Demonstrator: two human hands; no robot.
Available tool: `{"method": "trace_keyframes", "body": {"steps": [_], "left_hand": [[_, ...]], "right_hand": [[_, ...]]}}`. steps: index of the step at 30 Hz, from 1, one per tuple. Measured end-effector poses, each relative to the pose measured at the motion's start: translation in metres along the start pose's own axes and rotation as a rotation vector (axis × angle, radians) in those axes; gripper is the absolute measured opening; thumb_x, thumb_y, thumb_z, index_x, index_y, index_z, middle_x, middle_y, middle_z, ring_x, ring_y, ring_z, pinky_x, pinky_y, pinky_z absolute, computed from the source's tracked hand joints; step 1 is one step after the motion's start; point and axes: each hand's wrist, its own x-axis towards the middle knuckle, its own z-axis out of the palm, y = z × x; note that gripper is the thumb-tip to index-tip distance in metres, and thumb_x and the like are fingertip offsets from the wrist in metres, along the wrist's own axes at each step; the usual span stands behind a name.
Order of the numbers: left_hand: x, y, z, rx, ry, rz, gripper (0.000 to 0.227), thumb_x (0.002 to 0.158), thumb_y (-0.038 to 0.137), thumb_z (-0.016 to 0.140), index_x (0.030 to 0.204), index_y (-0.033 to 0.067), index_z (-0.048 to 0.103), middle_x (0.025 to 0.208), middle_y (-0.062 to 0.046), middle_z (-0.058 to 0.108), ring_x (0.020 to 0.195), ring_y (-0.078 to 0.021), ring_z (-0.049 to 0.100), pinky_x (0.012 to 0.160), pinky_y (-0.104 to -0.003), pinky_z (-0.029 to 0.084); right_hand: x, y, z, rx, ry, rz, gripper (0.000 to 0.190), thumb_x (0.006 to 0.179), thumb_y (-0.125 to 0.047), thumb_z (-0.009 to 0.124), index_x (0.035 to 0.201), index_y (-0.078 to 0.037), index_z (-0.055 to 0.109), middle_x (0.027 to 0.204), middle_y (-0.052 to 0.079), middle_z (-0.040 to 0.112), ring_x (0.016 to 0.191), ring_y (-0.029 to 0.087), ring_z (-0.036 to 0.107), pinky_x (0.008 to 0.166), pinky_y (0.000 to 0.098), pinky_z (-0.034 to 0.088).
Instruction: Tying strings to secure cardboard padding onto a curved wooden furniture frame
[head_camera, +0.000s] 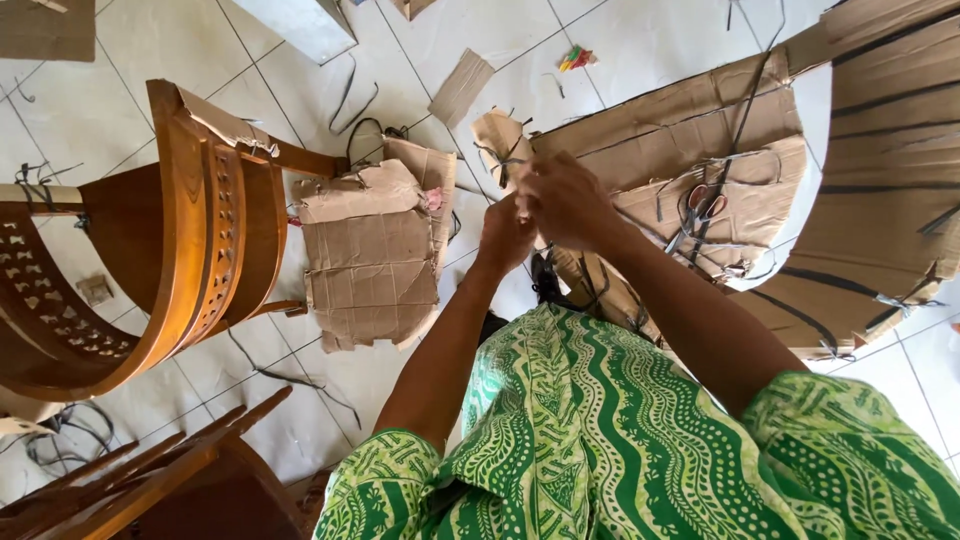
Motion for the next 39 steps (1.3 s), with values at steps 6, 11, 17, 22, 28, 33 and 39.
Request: {"method": "trace_keyframes", "body": {"steps": [6, 11, 17, 22, 28, 33, 39], "left_hand": [[0.006, 0.001, -0.012, -0.049, -0.017, -0.063, 0.024, 0.103, 0.02, 0.058, 0.096, 0.0035, 0.074, 0.079, -0.015, 0.074, 0.077, -0.0305, 0.075, 0.068, -0.04, 0.058], [0.011, -0.001, -0.014, -0.056, 0.019, -0.103, 0.024, 0.101, 0.019, 0.061, 0.09, 0.003, 0.074, 0.074, -0.016, 0.073, 0.07, -0.0282, 0.074, 0.061, -0.038, 0.057], [0.015, -0.005, -0.019, -0.148, 0.027, -0.191, 0.024, 0.098, 0.024, 0.063, 0.093, 0.0033, 0.074, 0.075, -0.011, 0.075, 0.069, -0.019, 0.074, 0.062, -0.031, 0.061], [0.013, 0.008, -0.017, -0.242, 0.062, -0.213, 0.025, 0.102, 0.022, 0.059, 0.102, -0.0001, 0.071, 0.082, -0.017, 0.075, 0.072, -0.0225, 0.075, 0.065, -0.031, 0.061], [0.013, -0.006, -0.013, -0.292, 0.091, -0.243, 0.022, 0.101, 0.022, 0.06, 0.102, 0.0047, 0.073, 0.081, -0.013, 0.077, 0.069, -0.0178, 0.074, 0.062, -0.028, 0.062], [0.014, -0.01, -0.018, -0.246, 0.015, -0.224, 0.024, 0.101, 0.029, 0.063, 0.106, 0.0079, 0.074, 0.081, -0.012, 0.077, 0.07, -0.018, 0.074, 0.064, -0.029, 0.063], [0.015, -0.014, -0.009, -0.172, -0.005, -0.235, 0.025, 0.101, 0.028, 0.064, 0.107, 0.0056, 0.074, 0.085, -0.016, 0.077, 0.075, -0.0223, 0.076, 0.069, -0.033, 0.064]], "right_hand": [[0.014, 0.027, 0.008, 0.241, -0.074, 0.184, 0.019, 0.101, -0.031, 0.055, 0.114, -0.02, 0.063, 0.108, 0.019, 0.067, 0.107, 0.047, 0.064, 0.092, 0.0593, 0.049], [-0.002, 0.039, 0.015, 0.043, -0.158, 0.098, 0.044, 0.101, -0.03, 0.052, 0.141, -0.011, 0.052, 0.1, 0.03, 0.071, 0.103, 0.052, 0.068, 0.093, 0.0648, 0.046], [-0.018, 0.05, 0.014, 0.227, -0.089, 0.297, 0.025, 0.104, -0.03, 0.053, 0.103, -0.009, 0.068, 0.092, 0.023, 0.072, 0.097, 0.048, 0.069, 0.081, 0.0592, 0.051], [-0.029, 0.063, 0.008, 0.772, -0.014, 0.405, 0.022, 0.102, -0.027, 0.061, 0.106, -0.007, 0.071, 0.093, 0.014, 0.072, 0.083, 0.023, 0.066, 0.082, 0.0391, 0.055], [-0.035, 0.061, 0.016, 0.835, 0.066, 0.464, 0.019, 0.098, -0.022, 0.06, 0.103, -0.011, 0.074, 0.088, 0.009, 0.07, 0.08, 0.016, 0.068, 0.077, 0.0329, 0.057], [-0.03, 0.061, 0.024, 0.687, 0.173, 0.441, 0.021, 0.097, -0.025, 0.06, 0.082, -0.014, 0.07, 0.064, 0.005, 0.064, 0.065, 0.015, 0.06, 0.063, 0.0277, 0.047], [-0.031, 0.086, 0.039, -0.014, 0.373, 0.332, 0.028, 0.098, -0.031, 0.062, 0.076, -0.013, 0.064, 0.078, 0.011, 0.064, 0.083, 0.034, 0.064, 0.07, 0.0446, 0.048]]}}
